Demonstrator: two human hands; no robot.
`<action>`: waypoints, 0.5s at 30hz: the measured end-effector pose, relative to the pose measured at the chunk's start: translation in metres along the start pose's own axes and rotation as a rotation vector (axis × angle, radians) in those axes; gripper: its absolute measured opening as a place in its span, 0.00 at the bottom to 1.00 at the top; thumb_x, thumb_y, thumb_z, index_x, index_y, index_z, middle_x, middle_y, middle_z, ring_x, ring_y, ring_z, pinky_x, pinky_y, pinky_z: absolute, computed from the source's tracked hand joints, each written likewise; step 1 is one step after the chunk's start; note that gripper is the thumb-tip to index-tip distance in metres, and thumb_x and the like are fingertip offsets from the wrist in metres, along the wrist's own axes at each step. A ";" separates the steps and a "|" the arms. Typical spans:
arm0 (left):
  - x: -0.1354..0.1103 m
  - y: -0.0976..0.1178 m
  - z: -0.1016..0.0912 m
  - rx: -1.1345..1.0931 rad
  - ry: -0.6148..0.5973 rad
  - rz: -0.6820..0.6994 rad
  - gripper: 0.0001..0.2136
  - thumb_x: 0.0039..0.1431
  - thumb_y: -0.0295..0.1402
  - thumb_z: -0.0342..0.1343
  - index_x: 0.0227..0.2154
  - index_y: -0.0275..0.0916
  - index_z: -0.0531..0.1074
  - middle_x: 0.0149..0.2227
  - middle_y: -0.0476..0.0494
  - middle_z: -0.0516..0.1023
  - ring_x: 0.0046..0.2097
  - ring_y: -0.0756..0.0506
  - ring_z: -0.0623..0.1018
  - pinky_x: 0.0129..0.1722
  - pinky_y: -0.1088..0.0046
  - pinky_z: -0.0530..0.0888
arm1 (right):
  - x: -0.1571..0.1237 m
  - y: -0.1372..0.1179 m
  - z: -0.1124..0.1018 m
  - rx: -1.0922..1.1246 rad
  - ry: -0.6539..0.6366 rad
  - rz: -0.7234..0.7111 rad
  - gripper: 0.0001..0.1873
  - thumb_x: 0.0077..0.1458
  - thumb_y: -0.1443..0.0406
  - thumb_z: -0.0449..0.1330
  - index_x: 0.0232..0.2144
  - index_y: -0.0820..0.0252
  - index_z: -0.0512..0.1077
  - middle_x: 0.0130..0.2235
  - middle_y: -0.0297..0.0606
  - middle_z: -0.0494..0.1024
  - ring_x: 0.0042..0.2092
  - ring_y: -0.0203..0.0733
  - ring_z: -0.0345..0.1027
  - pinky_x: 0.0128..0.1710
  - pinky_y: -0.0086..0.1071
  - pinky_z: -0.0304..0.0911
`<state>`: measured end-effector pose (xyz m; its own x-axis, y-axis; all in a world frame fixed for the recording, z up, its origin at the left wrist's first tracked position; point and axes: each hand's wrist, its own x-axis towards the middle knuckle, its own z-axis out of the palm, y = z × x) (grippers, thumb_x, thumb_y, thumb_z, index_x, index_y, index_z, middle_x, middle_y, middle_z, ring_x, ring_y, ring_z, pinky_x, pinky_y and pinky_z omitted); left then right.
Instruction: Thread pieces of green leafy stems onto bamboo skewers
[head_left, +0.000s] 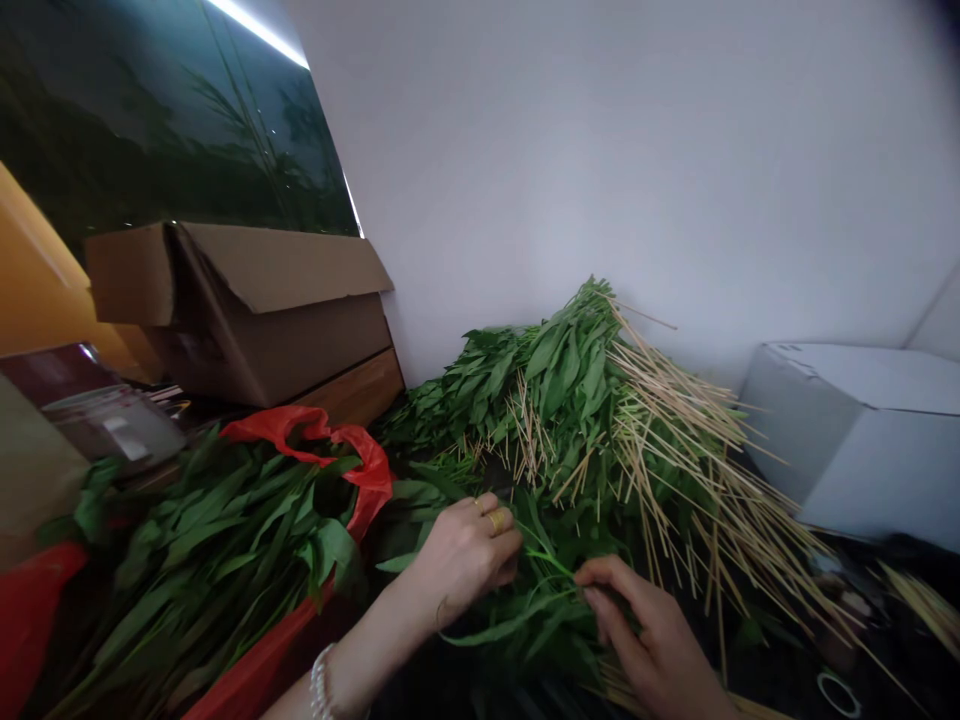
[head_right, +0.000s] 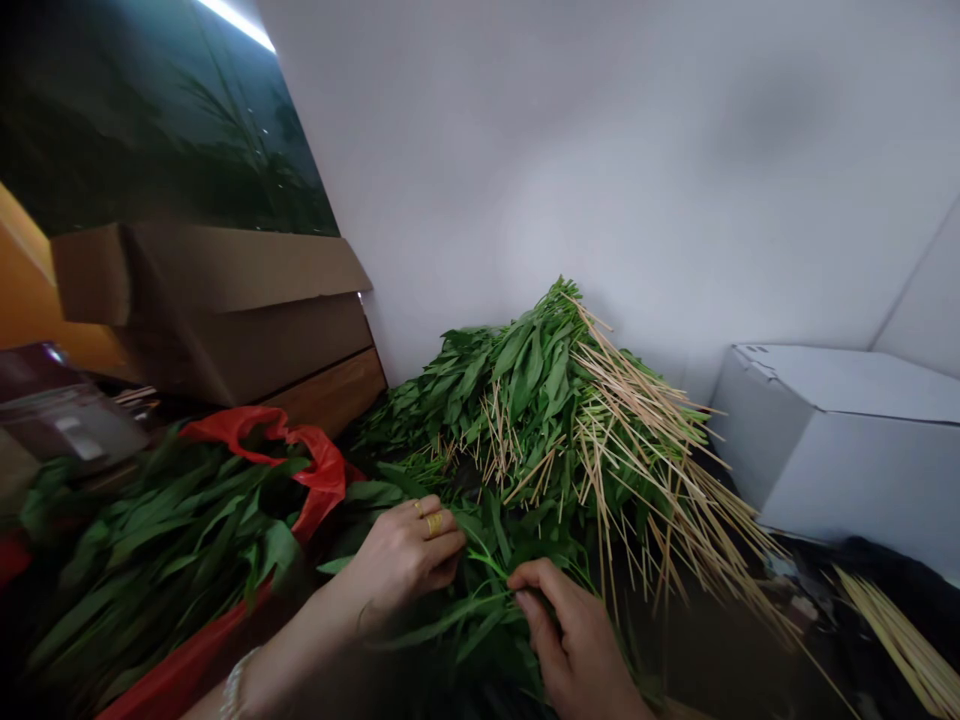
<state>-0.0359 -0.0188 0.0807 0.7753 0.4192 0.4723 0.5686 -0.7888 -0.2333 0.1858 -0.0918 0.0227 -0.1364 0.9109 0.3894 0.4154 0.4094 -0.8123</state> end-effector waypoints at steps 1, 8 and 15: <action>-0.001 0.000 0.001 -0.018 0.004 -0.006 0.07 0.54 0.25 0.56 0.22 0.39 0.67 0.24 0.49 0.70 0.30 0.47 0.66 0.28 0.69 0.61 | 0.000 0.001 -0.001 -0.002 -0.023 -0.007 0.13 0.64 0.57 0.48 0.37 0.53 0.71 0.28 0.33 0.73 0.26 0.37 0.66 0.27 0.27 0.63; -0.001 0.008 0.001 -0.360 0.079 -0.273 0.07 0.46 0.21 0.54 0.21 0.39 0.72 0.23 0.50 0.72 0.29 0.49 0.68 0.33 0.72 0.65 | -0.001 -0.001 0.004 0.032 -0.065 0.009 0.14 0.64 0.57 0.48 0.37 0.54 0.71 0.29 0.34 0.75 0.25 0.36 0.67 0.26 0.26 0.62; -0.012 -0.024 -0.011 -0.975 0.461 -1.006 0.04 0.49 0.29 0.57 0.23 0.37 0.74 0.24 0.50 0.73 0.28 0.49 0.71 0.29 0.75 0.67 | 0.002 0.003 -0.005 0.189 0.121 0.231 0.17 0.61 0.50 0.51 0.36 0.55 0.69 0.22 0.28 0.67 0.22 0.36 0.62 0.22 0.28 0.57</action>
<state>-0.0622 -0.0098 0.0899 -0.0854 0.9322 0.3518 0.2526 -0.3213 0.9127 0.1913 -0.0895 0.0232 0.0549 0.9729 0.2248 0.2466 0.2049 -0.9472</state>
